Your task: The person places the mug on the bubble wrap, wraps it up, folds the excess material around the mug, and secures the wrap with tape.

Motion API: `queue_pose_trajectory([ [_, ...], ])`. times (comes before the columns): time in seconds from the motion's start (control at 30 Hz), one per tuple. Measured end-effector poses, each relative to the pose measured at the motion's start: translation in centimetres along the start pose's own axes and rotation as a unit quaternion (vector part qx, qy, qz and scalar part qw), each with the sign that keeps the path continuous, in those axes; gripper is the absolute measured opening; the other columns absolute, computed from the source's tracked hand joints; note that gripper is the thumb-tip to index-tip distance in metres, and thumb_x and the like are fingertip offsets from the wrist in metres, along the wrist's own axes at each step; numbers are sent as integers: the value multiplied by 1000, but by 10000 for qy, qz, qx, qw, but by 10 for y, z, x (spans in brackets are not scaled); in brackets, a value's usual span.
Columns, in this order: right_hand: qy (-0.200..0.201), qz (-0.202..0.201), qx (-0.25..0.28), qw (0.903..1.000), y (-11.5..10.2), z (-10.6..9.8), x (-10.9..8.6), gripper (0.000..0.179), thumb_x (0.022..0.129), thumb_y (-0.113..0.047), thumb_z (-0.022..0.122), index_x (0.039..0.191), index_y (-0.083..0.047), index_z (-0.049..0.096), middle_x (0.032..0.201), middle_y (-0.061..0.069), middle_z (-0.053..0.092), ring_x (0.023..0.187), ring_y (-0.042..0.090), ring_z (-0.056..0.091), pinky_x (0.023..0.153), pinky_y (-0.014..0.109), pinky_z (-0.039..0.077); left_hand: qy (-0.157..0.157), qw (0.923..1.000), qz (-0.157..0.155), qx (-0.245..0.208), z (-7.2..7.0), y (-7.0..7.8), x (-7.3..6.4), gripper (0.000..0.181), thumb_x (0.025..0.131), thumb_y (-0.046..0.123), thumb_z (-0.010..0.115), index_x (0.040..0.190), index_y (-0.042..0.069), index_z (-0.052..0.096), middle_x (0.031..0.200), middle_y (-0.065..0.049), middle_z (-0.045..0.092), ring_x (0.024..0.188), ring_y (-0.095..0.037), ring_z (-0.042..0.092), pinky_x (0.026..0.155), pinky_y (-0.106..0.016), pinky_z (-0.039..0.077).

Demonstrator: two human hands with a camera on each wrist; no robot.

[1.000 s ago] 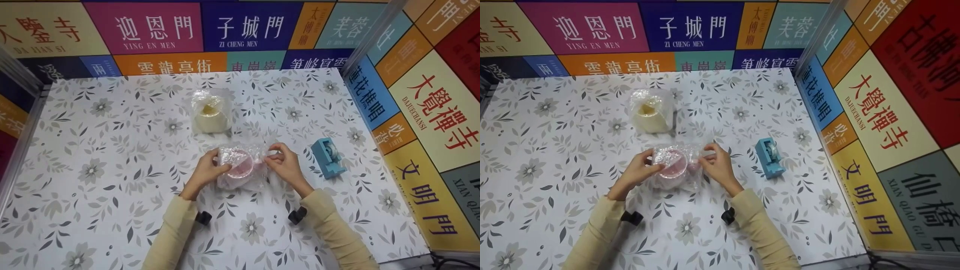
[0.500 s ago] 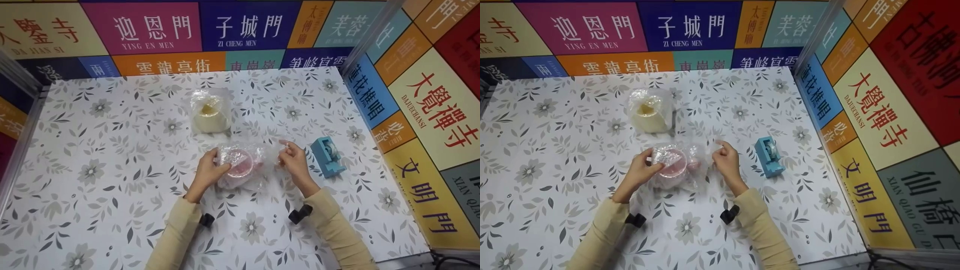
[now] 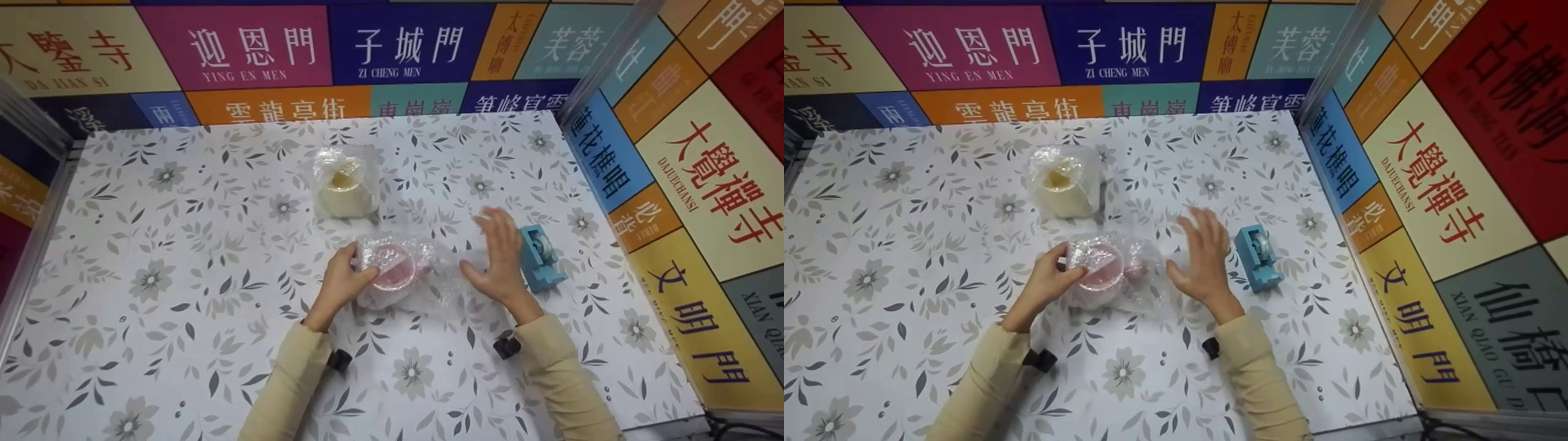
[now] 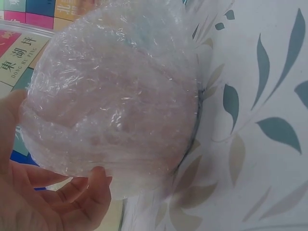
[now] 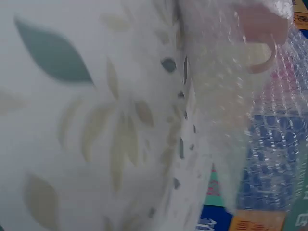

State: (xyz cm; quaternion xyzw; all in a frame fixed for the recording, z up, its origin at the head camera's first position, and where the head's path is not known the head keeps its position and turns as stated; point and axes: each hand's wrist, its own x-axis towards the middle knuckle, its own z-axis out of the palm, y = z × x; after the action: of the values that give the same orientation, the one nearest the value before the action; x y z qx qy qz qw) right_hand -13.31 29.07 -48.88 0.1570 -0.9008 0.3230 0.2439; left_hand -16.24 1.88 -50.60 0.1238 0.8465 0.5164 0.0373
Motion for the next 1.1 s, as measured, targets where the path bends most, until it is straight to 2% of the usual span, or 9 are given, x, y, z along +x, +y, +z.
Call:
queue_pose_trajectory([
  [0.07,-472,-1081,-639,9910,-6,5,10,67,67,-15,67,129,-4,44,135,18,39,127,37,26,96,56,21,12,10000,31,-21,0,-1,0,41,70,12,65,106,-6,57,86,-15,55,71,-25,52,62,-35,46],
  [0.13,-899,-1779,-894,9758,-13,12,17,58,71,-12,68,127,-8,50,130,12,48,123,33,37,95,53,27,14,10000,50,-76,0,-2,0,41,70,12,65,106,-6,57,86,-15,55,71,-24,52,62,-34,47],
  [0.27,-785,-2436,-1156,9598,-20,22,18,32,71,-1,69,103,-8,68,107,9,65,100,29,58,84,44,43,-29,9997,11,-226,2,-3,0,44,71,12,66,109,-5,56,87,-14,53,71,-23,50,62,-33,47],
  [0.33,-582,-2586,-1183,9569,-20,25,14,26,69,2,70,93,-7,70,98,10,67,90,29,61,78,42,47,-24,9995,-31,-312,3,-3,-1,46,71,13,67,111,-6,55,88,-14,53,72,-23,50,63,-33,47],
  [0.47,-652,-2754,-1207,9515,-18,27,4,25,70,2,67,93,-6,69,99,12,66,89,29,61,75,40,49,19,9986,-153,-504,2,-4,-1,54,71,14,68,117,-8,50,94,-17,53,76,-26,51,68,-36,47],
  [0.7,-946,-2200,-600,9691,-21,28,4,27,72,0,65,99,-2,66,111,13,61,100,30,56,89,39,44,-66,9961,-322,-821,-1,-5,-3,59,73,16,68,123,-6,46,103,-20,53,81,-29,55,72,-37,49],
  [0.8,-879,-2198,-416,9707,-28,33,9,29,74,1,63,103,-2,65,111,12,61,102,30,56,92,38,42,-100,9933,-513,-1032,-3,-6,-5,58,76,16,69,124,-5,45,108,-22,55,84,-32,59,73,-38,50],
  [0.97,-1074,-2594,-107,9597,-40,41,15,27,77,0,59,102,-6,69,107,10,64,102,30,56,92,40,42,-31,9909,-595,-1209,-5,-7,-9,55,79,16,68,124,-6,46,112,-25,55,88,-36,59,77,-39,50],
  [1.1,-1699,-2950,-530,9388,-44,42,21,26,79,-11,50,97,-7,69,104,7,66,104,28,54,90,43,39,43,9914,-411,-1239,-4,-8,-11,54,80,15,66,123,-8,45,112,-27,55,87,-37,60,75,-39,50],
])
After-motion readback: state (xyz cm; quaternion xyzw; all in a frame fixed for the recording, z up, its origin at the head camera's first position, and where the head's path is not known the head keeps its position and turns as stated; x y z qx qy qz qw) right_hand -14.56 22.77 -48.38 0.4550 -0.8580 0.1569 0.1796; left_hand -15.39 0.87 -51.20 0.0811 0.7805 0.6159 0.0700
